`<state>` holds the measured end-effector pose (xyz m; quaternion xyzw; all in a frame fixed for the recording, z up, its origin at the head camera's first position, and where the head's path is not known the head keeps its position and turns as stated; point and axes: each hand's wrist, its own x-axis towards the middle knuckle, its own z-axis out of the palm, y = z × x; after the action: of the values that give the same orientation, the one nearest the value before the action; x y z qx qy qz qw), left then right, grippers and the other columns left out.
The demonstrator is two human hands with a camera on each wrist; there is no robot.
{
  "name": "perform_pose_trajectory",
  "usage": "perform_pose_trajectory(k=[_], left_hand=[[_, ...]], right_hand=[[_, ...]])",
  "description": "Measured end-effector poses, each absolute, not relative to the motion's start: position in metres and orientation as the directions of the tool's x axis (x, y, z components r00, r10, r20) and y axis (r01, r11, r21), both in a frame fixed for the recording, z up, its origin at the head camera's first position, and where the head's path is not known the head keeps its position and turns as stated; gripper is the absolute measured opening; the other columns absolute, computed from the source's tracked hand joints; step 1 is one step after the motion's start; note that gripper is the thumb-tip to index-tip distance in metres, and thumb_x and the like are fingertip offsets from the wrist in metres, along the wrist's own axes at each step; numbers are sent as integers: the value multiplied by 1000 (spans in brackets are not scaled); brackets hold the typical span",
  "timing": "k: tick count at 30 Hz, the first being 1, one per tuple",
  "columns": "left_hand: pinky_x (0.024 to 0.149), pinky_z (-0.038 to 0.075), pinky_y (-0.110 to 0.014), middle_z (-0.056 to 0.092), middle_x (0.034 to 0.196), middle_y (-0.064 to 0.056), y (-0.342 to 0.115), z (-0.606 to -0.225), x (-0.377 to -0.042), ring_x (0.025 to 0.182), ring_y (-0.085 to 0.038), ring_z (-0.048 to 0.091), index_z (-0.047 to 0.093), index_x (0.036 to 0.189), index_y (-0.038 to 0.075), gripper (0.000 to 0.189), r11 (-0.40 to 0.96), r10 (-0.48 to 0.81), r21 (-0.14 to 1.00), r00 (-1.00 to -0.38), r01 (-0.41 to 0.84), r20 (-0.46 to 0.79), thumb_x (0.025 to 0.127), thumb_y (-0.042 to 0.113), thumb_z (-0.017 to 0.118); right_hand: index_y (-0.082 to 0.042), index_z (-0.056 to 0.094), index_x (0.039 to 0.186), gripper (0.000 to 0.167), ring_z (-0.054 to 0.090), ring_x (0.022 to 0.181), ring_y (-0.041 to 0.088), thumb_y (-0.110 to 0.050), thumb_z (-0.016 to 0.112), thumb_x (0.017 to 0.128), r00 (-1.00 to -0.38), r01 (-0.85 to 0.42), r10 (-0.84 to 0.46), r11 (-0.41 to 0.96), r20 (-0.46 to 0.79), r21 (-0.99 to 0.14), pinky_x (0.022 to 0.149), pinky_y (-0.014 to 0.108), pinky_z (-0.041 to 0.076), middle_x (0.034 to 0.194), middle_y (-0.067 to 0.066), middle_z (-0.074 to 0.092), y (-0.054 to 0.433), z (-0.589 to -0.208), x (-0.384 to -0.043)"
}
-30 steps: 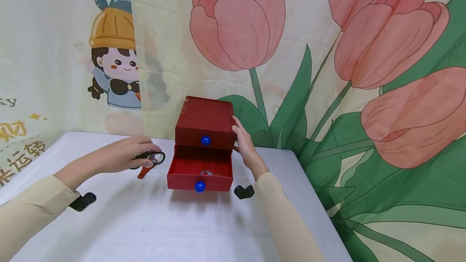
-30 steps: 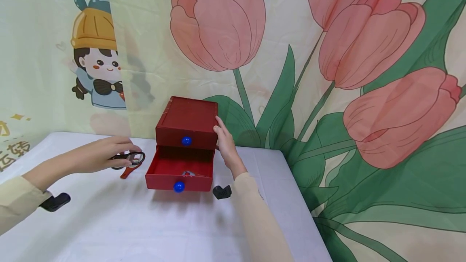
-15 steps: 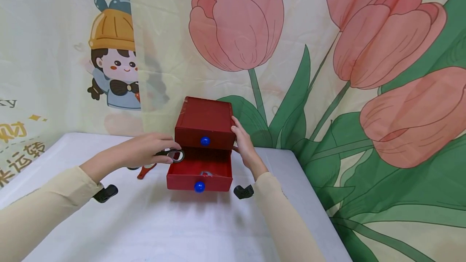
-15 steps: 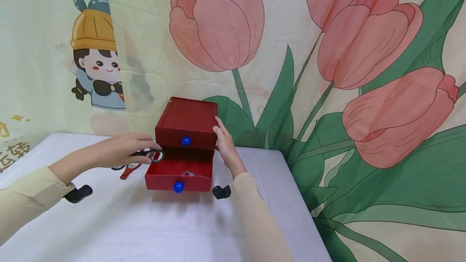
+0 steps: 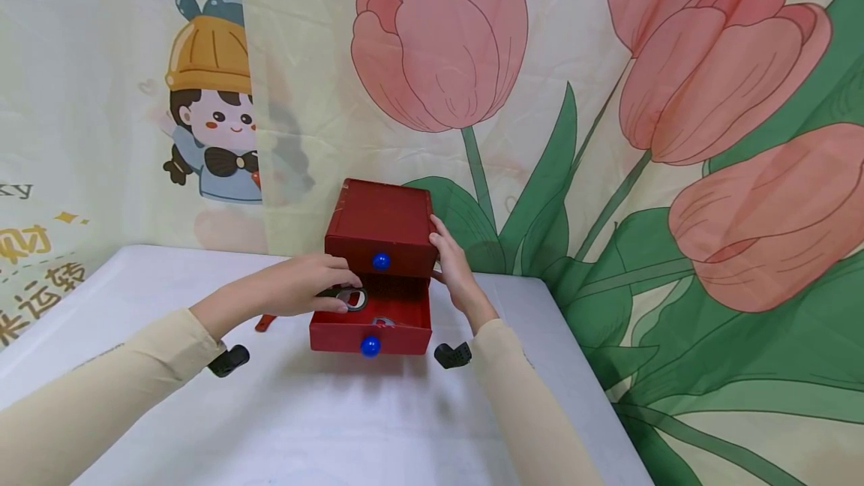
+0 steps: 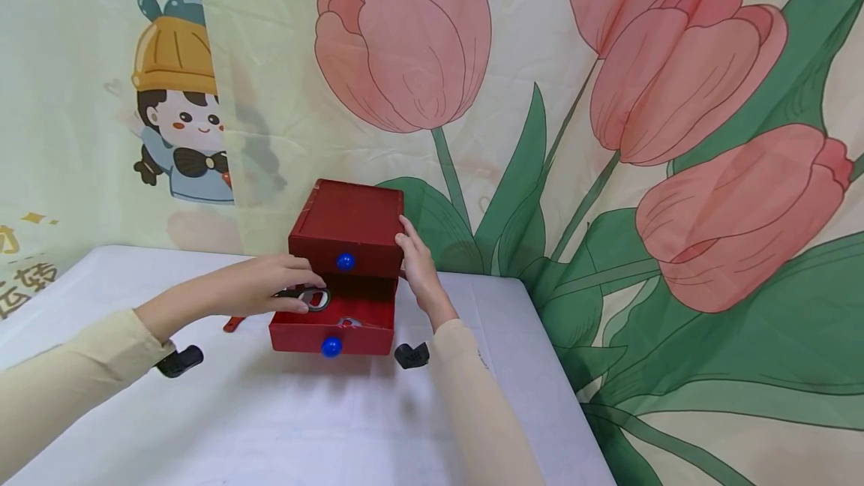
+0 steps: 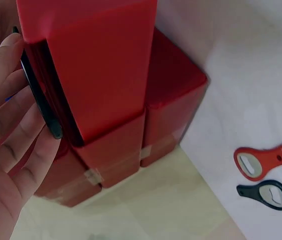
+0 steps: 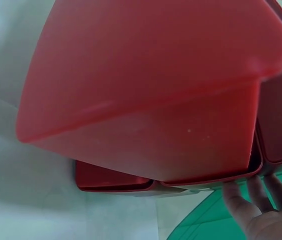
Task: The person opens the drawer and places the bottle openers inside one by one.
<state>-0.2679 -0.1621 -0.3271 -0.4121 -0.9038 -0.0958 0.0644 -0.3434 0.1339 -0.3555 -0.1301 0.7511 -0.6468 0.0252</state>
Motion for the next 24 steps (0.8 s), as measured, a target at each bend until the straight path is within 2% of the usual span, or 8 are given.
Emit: perform_pose_trajectory(k=[10, 17, 24], left_hand=[[83, 61, -32, 69, 115, -1, -145, -334, -272, 103, -16, 64, 74, 128, 14, 40, 641, 737, 123, -653, 757, 177, 94, 33, 83], [88, 62, -37, 70, 119, -3, -139, -339, -276, 108, -20, 66, 74, 128, 13, 40, 626, 750, 126, -638, 770, 174, 94, 35, 82], [89, 62, -37, 71, 116, -2, -136, -348, -281, 104, -18, 67, 75, 126, 12, 40, 622, 757, 116, -633, 774, 165, 94, 34, 83]], right_hand=[[-43, 30, 166, 58, 43, 149, 35, -44, 42, 109, -965, -155, -231, 131, 122, -979, 117, 64, 42, 169, 2, 35, 135, -355, -345], [-44, 34, 164, 55, 44, 150, 38, -43, 41, 110, -968, -144, -226, 125, 113, -982, 116, 65, 43, 168, 3, 36, 137, -353, -347], [-43, 32, 165, 57, 43, 149, 37, -43, 41, 109, -967, -141, -230, 135, 108, -981, 115, 65, 44, 168, 4, 36, 137, -352, -346]])
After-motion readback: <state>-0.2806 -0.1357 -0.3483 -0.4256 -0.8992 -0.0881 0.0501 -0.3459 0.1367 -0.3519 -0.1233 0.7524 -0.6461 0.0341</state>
